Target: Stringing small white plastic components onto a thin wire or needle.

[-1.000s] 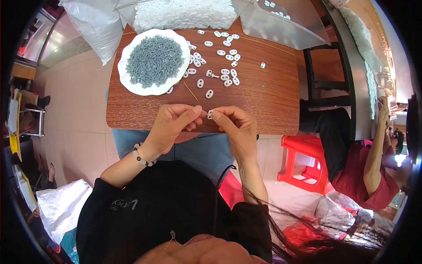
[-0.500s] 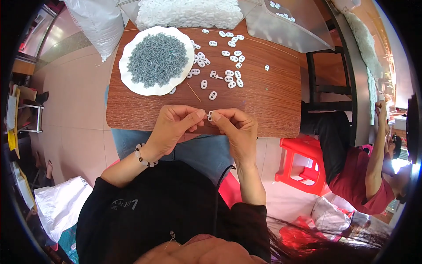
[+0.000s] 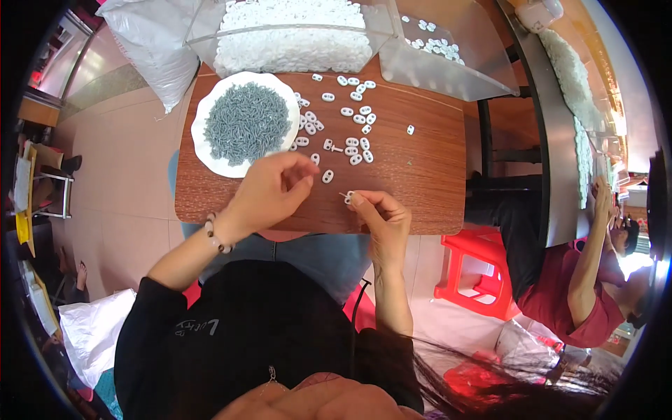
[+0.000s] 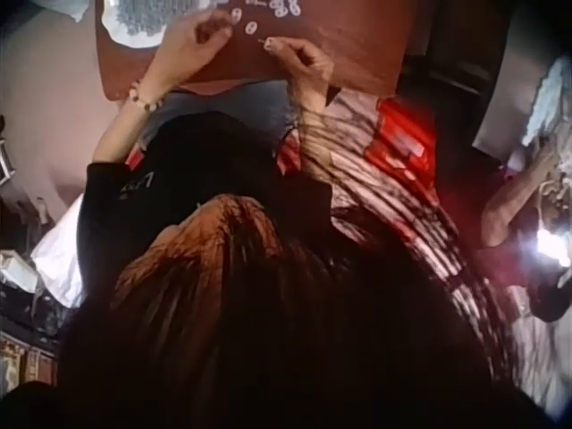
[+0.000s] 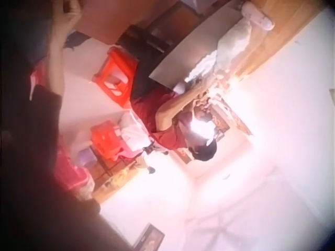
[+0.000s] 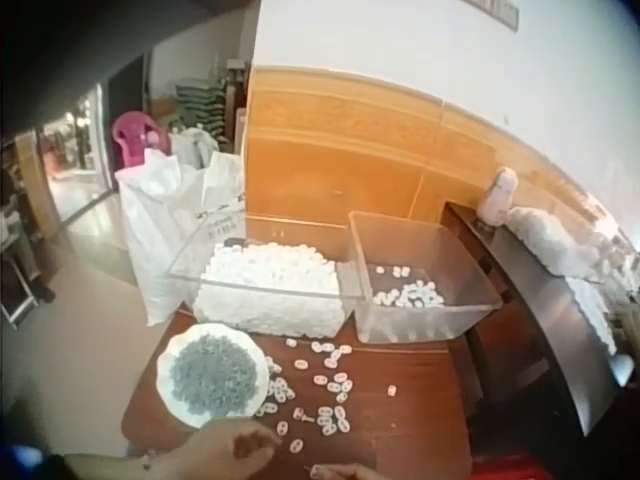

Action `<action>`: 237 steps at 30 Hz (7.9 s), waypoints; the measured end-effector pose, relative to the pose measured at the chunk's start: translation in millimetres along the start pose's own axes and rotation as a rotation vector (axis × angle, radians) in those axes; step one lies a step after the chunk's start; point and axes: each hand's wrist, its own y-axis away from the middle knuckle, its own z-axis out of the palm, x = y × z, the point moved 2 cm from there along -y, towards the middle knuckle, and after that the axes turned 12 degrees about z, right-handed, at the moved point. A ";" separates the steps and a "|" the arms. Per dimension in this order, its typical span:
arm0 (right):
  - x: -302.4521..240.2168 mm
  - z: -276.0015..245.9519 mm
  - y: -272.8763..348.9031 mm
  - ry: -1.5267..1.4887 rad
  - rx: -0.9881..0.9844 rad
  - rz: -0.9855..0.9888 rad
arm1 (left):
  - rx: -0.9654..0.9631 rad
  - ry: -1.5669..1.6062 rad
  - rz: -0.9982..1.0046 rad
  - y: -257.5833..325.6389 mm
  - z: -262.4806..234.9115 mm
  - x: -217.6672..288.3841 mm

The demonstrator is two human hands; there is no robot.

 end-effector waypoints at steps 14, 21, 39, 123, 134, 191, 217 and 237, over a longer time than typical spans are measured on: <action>-4.8 -28.3 -11.7 -0.078 0.114 0.016 | -0.220 -0.834 0.354 -149.4 20.2 -32.4; -5.4 -32.6 -13.3 -0.110 0.101 -0.006 | -0.186 -0.529 0.232 -131.7 18.6 -18.8; -20.7 0.1 5.9 0.048 0.001 -0.079 | -0.048 1.059 -0.496 5.4 29.5 -5.1; -11.7 5.9 6.2 0.013 -0.520 -0.097 | -0.121 0.626 -0.162 15.2 24.4 29.4; 5.2 7.1 15.7 0.009 -0.373 -0.133 | -0.068 0.633 -0.193 25.6 26.6 43.0; 8.2 9.3 39.2 0.080 -0.256 -0.217 | -0.100 0.746 -0.237 33.7 33.4 48.1; -25.6 -1.7 -20.9 -0.082 -0.552 -0.218 | 0.029 0.562 -0.057 -11.4 39.7 22.7; -41.8 -5.4 -20.3 0.107 -0.057 -0.231 | 0.130 0.942 -0.127 -21.6 53.2 21.4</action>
